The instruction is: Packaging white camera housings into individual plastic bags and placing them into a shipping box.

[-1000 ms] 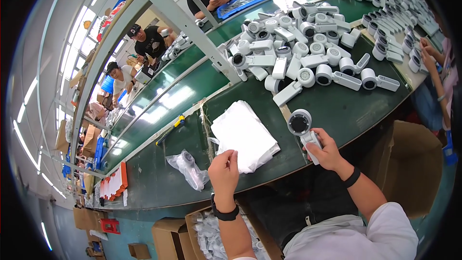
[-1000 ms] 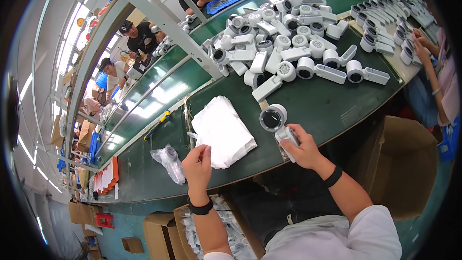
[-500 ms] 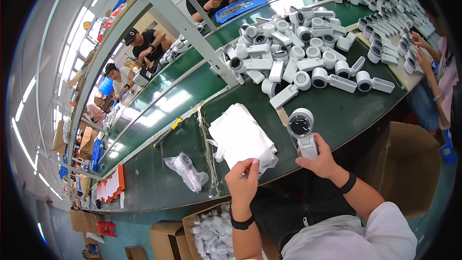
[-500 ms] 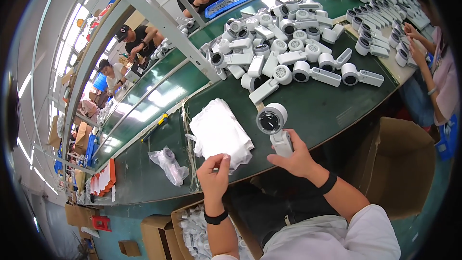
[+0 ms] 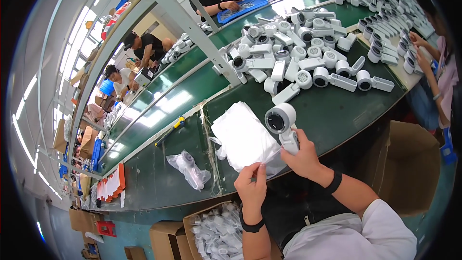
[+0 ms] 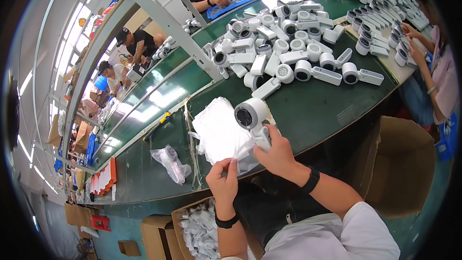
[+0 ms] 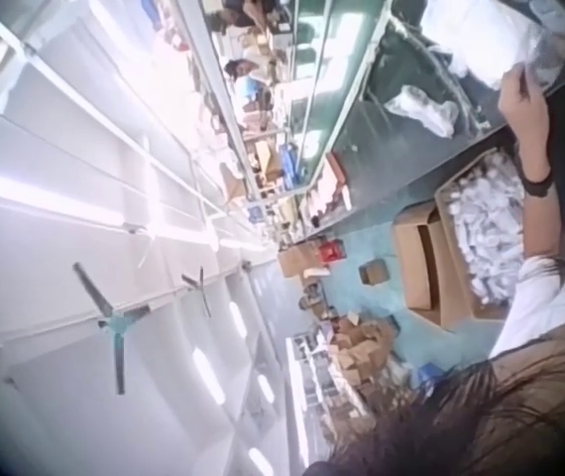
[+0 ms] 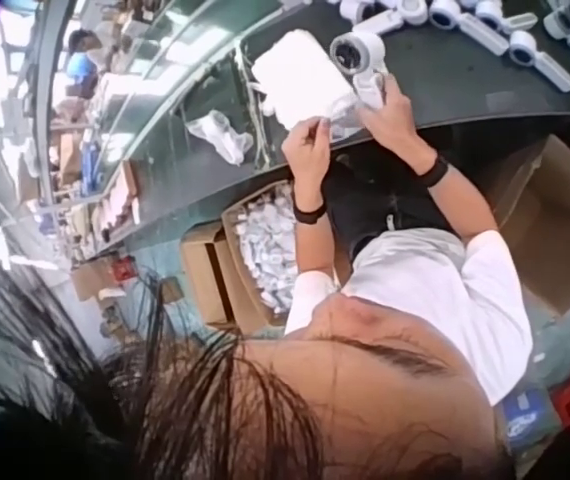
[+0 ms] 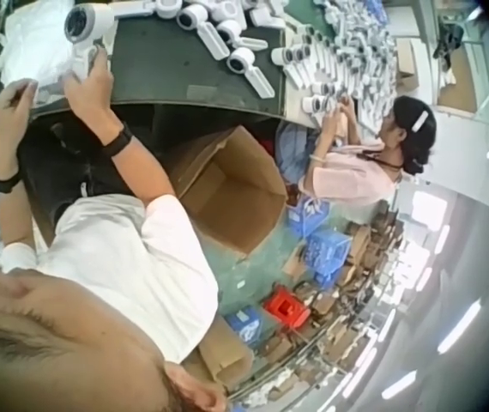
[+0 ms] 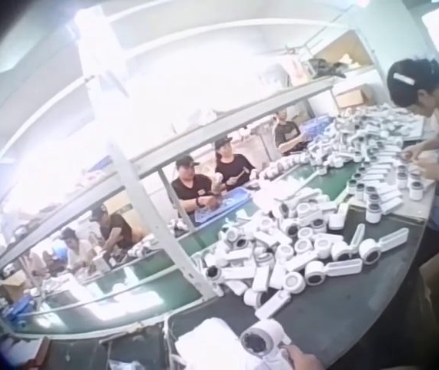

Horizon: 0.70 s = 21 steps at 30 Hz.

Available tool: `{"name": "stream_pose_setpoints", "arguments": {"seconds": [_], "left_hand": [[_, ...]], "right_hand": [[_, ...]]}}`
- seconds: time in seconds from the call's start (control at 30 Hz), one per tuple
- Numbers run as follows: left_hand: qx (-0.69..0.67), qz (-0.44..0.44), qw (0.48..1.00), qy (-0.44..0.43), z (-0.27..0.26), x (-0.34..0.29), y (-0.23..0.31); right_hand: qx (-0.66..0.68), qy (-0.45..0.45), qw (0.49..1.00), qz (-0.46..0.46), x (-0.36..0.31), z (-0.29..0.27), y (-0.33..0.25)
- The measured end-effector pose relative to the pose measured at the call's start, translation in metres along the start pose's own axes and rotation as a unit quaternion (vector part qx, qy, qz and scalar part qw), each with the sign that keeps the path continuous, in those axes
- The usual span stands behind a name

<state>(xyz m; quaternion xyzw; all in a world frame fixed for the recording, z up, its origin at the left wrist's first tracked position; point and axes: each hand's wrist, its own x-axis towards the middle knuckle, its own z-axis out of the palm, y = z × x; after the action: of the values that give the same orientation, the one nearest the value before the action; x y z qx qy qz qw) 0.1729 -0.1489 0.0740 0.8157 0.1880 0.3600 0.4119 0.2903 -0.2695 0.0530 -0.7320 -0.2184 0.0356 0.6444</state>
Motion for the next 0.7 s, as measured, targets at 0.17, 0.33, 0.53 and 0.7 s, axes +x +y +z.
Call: {"name": "stream_pose_setpoints", "arguments": {"seconds": [0.17,0.33,0.53,0.7], "left_hand": [[-0.026,-0.026,0.999,-0.004,0.004,0.0,0.006],[-0.06,-0.078,0.995,0.007,0.004,0.001,0.003],[-0.128,-0.13,0.983,-0.029,0.007,0.008,0.007],[-0.146,-0.152,0.977,-0.03,-0.003,0.009,0.013]], "right_hand": [[-0.001,-0.019,0.999,-0.03,0.004,-0.022,-0.018],[0.094,-0.176,0.98,0.0,-0.014,-0.082,-0.032],[0.1,-0.45,0.881,0.11,-0.011,-0.103,-0.04],[0.072,-0.515,0.835,0.181,0.008,-0.081,-0.018]]}}
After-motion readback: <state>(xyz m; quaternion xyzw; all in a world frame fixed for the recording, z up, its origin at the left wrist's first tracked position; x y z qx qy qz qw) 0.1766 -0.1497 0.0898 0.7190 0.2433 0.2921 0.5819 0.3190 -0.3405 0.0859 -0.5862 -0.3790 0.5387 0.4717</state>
